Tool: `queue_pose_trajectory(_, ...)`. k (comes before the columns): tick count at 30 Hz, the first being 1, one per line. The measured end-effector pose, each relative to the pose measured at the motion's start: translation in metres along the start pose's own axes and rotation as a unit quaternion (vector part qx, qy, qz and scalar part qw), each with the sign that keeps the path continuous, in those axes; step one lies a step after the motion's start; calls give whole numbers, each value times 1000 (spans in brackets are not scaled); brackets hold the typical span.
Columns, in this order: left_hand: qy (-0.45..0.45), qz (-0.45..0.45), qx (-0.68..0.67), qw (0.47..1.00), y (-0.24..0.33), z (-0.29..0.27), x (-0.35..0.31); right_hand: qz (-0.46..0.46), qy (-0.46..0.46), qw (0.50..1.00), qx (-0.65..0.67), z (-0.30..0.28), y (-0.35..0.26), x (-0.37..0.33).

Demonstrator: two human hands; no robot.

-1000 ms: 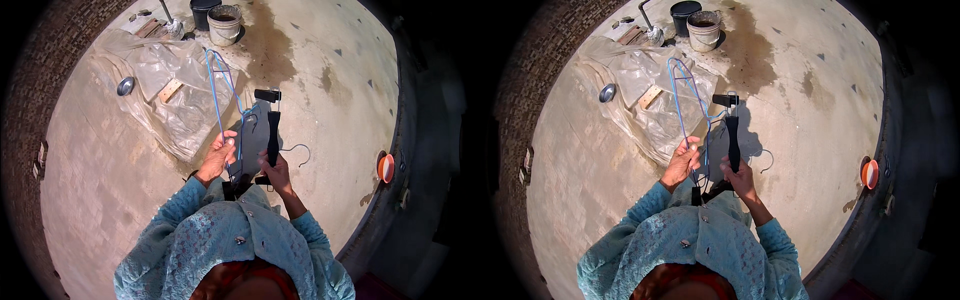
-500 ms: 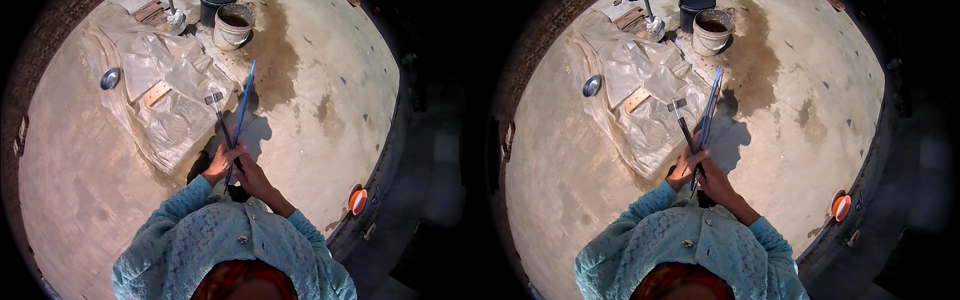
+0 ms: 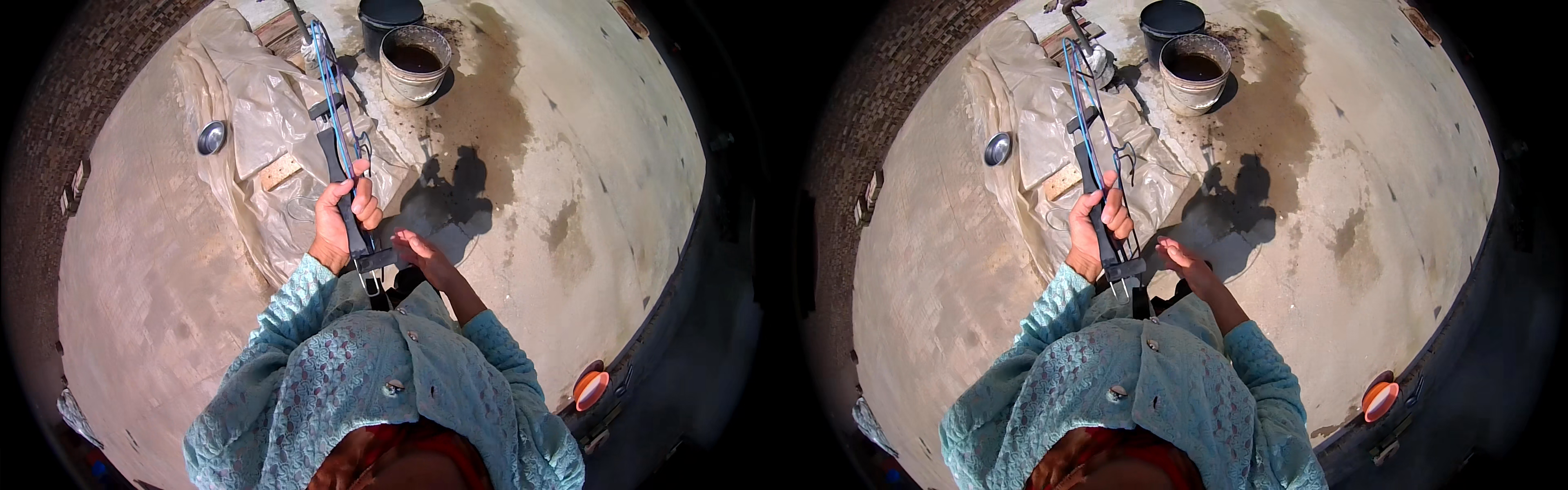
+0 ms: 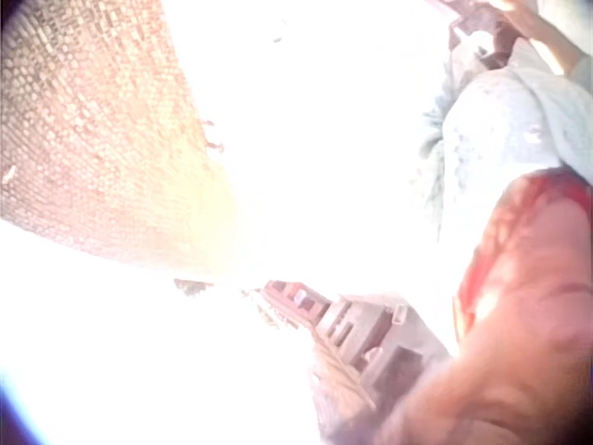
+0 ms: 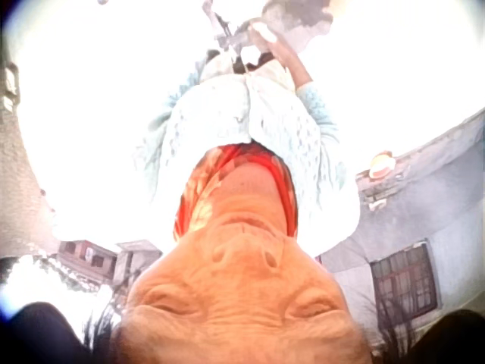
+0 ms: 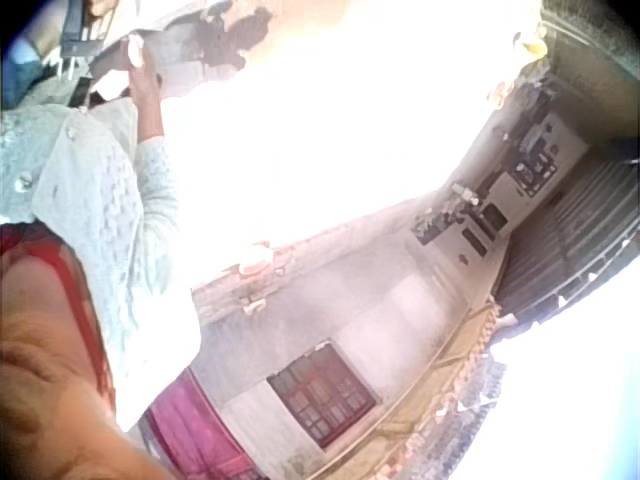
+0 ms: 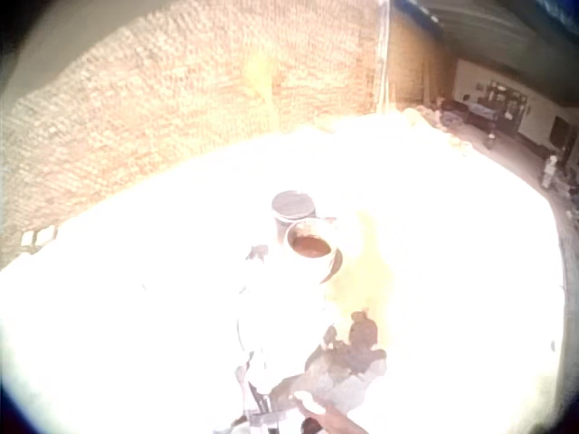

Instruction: The person walks across a rooftop carrying a clothes hanger, then picks up a maroon garment and places it on the hanger. The person adjusts the garment on the hanger and holds it up, preparing to hang it.

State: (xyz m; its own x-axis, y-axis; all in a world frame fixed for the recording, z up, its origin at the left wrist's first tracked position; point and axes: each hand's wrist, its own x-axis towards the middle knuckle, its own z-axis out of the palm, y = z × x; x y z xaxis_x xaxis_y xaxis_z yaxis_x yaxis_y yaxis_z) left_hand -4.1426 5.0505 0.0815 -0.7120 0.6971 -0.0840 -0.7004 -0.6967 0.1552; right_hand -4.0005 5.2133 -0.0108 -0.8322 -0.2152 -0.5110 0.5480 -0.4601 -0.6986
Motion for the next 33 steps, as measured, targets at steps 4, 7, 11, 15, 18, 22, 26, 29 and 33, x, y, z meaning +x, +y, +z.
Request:
queue_pose_trajectory(4, -22, 38, 8, 999, 1, 11, 22, -32, -215, 964, 154, 24, -46, 47)
queue_pose_trajectory(7, 8, 69, 35, 997, 6, -1, 34, 15, -184, 964, 189, 31, -80, 56)
queue_pose_trajectory(11, 35, 114, 51, 992, 24, -19, 59, -2, -57, 981, 183, 33, -91, 80)
queue_pose_trajectory(15, 54, 142, 37, 988, 50, -38, 111, -30, 62, 994, 83, 31, -146, 126)
queue_pose_trajectory(18, 89, 153, -3, 984, 71, -52, 140, -39, 80, 996, -5, 24, -192, 160)
queue_pose_trajectory(22, 204, 159, 22, 966, 99, -78, 155, -58, 91, 994, -13, 15, -236, 211)
queue_pose_trajectory(26, 231, 138, 41, 962, 125, -91, 174, -83, 110, 990, -27, 3, -285, 245)
queue_pose_trajectory(29, 237, 153, 68, 957, 144, -86, 197, -98, 133, 986, -31, -21, -314, 265)
queue_pose_trajectory(33, 261, 210, 149, 930, 181, -79, 232, -106, 165, 981, -12, -73, -355, 304)
